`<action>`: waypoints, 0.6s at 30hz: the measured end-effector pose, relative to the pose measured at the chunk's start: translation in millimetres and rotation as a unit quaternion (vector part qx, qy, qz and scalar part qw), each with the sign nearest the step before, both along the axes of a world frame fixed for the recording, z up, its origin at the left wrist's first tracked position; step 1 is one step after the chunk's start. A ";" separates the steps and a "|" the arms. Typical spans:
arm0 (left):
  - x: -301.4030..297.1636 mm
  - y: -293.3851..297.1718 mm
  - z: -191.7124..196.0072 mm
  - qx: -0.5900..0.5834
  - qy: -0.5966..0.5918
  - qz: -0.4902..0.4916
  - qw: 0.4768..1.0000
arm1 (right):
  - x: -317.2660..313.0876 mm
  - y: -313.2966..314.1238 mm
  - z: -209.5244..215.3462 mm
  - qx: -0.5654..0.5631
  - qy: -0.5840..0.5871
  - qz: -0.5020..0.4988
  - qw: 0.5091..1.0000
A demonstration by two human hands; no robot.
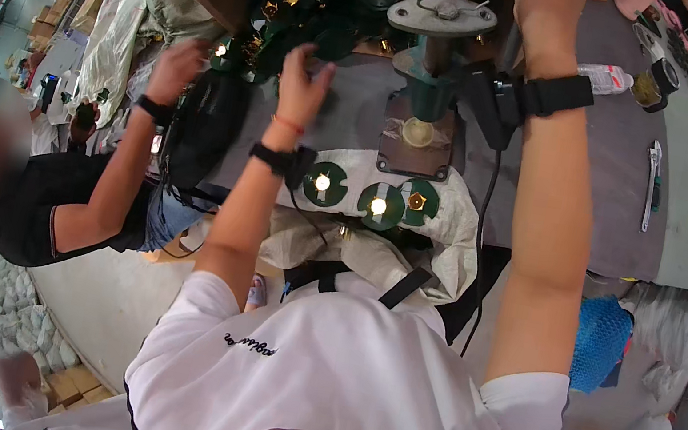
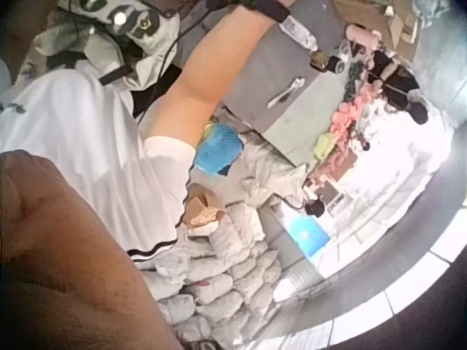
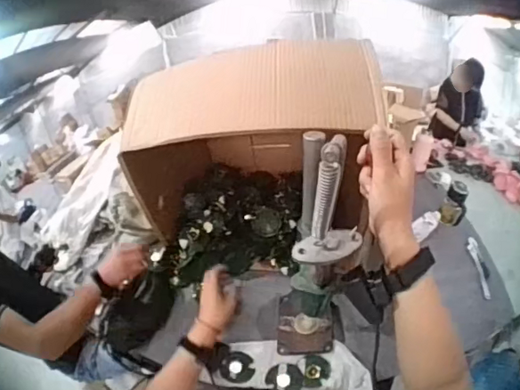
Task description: The worker uses a manual hand press to attach gold decorative studs to green plastic parts on an assembly line.
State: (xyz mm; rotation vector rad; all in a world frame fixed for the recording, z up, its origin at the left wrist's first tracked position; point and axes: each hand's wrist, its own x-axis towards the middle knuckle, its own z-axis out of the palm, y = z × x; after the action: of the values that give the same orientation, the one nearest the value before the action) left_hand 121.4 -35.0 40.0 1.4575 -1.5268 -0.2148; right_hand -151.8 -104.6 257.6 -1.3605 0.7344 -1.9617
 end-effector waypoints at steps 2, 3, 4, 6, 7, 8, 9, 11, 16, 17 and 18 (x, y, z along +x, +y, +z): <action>18.8 -36.4 -12.0 -0.011 -0.042 0.027 0.999 | 1.8 0.5 1.1 -0.006 -0.007 0.005 1.000; 24.6 -48.4 -18.4 0.047 -0.107 0.049 0.992 | 3.3 0.4 0.4 -0.005 -0.007 0.001 1.000; 23.7 -54.7 -23.6 0.104 -0.171 0.069 0.977 | 2.1 -0.4 -1.0 -0.003 -0.007 -0.006 1.000; 18.3 -54.5 -39.9 0.109 -0.109 0.045 0.987 | 0.7 -3.2 -2.1 -0.002 -0.016 0.002 1.000; 13.1 -50.4 -47.2 0.090 -0.100 -0.003 0.991 | -0.6 -3.1 -2.0 -0.002 -0.011 -0.004 1.000; 9.1 -45.0 -54.5 0.071 -0.089 -0.050 0.992 | -0.8 -3.3 -1.8 -0.003 -0.006 -0.008 1.000; 4.7 -29.9 -54.5 0.080 -0.064 -0.070 0.992 | 1.7 -3.8 -1.6 -0.010 -0.002 -0.013 1.000; -21.1 2.0 -54.6 0.060 0.117 -0.130 0.983 | -2.9 -6.1 -1.3 -0.007 0.001 -0.023 1.000; -62.0 53.6 -42.8 0.119 0.365 -0.173 0.907 | 2.4 -4.9 -0.6 -0.037 -0.003 -0.031 0.999; -72.6 57.2 -39.9 0.147 0.320 -0.189 0.917 | 0.5 -9.1 -3.0 -0.049 -0.003 -0.036 0.998; -78.4 60.1 -38.4 0.172 0.273 -0.200 0.925 | 3.2 -8.4 -3.0 -0.049 -0.005 -0.034 0.998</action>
State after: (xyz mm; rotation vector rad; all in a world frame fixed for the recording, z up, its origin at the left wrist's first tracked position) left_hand 43.0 25.0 1.6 1.1815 -1.3354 -1.0893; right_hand -148.6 -113.0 254.6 -1.3990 0.6960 -2.0807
